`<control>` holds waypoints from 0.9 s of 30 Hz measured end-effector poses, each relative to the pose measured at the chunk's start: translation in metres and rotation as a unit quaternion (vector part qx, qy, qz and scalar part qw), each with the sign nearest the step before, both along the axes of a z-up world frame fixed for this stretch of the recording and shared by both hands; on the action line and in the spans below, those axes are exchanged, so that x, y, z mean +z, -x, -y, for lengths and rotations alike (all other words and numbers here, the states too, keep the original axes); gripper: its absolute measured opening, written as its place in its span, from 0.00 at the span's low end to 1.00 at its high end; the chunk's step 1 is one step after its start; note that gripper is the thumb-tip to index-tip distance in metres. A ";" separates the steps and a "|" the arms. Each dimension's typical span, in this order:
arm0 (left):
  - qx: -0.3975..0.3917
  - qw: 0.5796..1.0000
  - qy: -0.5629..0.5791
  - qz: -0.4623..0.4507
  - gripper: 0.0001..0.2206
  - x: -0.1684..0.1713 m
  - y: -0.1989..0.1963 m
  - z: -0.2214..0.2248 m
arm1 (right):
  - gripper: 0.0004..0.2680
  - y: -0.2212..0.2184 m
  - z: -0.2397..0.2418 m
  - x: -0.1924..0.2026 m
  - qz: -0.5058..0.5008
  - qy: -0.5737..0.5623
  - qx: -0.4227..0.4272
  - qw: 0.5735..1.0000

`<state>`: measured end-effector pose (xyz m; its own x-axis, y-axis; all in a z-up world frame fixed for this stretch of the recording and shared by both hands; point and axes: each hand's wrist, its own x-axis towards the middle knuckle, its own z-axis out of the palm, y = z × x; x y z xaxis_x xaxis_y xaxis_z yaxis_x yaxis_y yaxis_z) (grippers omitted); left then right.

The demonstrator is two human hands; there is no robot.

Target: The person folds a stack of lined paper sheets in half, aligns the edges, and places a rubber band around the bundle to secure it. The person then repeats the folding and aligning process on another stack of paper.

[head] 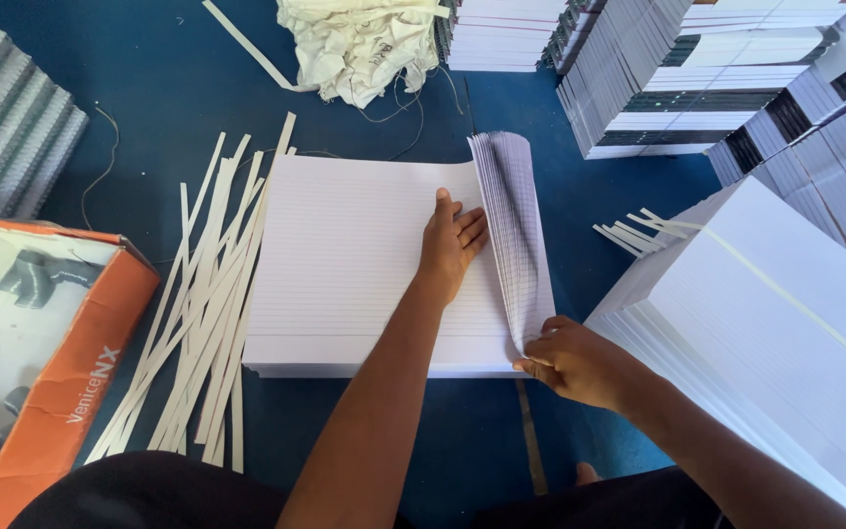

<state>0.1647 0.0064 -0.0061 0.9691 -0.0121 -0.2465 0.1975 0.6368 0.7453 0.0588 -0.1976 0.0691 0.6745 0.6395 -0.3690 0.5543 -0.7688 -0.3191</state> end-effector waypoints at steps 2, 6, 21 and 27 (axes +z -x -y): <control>-0.008 1.000 -0.027 0.004 0.42 0.001 0.000 -0.001 | 0.09 -0.001 0.002 -0.001 0.005 -0.002 0.006 1.000; -0.011 0.999 -0.044 -0.005 0.41 0.003 0.000 -0.002 | 0.09 -0.001 0.003 -0.001 0.016 -0.006 0.020 1.000; 0.004 1.000 0.003 0.000 0.39 0.005 0.005 -0.004 | 0.08 -0.002 0.006 -0.009 0.078 -0.040 0.081 0.993; 0.003 0.999 -0.031 0.015 0.39 0.003 0.006 -0.003 | 0.09 0.000 0.005 -0.008 0.059 -0.026 0.054 0.996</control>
